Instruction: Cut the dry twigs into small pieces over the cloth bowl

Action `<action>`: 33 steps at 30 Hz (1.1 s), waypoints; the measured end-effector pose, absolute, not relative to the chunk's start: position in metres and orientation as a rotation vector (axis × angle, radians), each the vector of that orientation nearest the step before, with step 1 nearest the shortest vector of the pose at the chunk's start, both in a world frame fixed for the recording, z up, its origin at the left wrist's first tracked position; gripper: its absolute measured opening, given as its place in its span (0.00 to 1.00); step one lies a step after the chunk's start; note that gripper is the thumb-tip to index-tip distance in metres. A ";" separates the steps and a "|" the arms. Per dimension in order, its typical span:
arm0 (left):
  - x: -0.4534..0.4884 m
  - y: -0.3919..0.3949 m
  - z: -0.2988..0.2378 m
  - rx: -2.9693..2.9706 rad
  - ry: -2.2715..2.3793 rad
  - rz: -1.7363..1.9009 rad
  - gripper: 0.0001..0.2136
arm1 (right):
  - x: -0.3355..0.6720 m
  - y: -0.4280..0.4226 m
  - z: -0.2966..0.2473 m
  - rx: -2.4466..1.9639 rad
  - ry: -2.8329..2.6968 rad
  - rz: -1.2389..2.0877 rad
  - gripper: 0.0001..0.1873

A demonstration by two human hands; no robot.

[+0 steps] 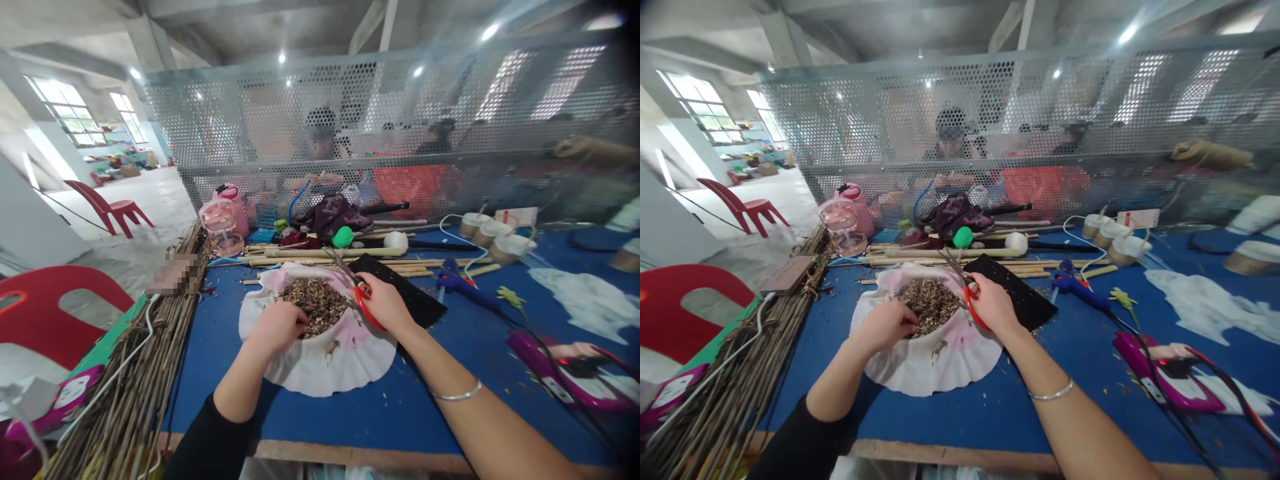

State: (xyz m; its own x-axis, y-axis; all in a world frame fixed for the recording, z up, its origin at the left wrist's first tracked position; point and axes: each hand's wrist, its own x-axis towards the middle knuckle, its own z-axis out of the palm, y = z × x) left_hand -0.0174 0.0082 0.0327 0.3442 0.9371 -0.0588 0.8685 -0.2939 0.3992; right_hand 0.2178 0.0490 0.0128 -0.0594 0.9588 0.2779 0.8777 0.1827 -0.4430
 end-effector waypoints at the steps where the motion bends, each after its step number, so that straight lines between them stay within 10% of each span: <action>1: -0.016 0.006 0.033 2.246 1.609 0.295 0.09 | 0.218 0.049 0.012 -1.709 -1.961 0.221 0.24; 33: 0.000 0.001 0.028 1.188 1.209 1.129 0.09 | 0.163 -0.020 0.021 -1.331 -2.153 0.254 0.31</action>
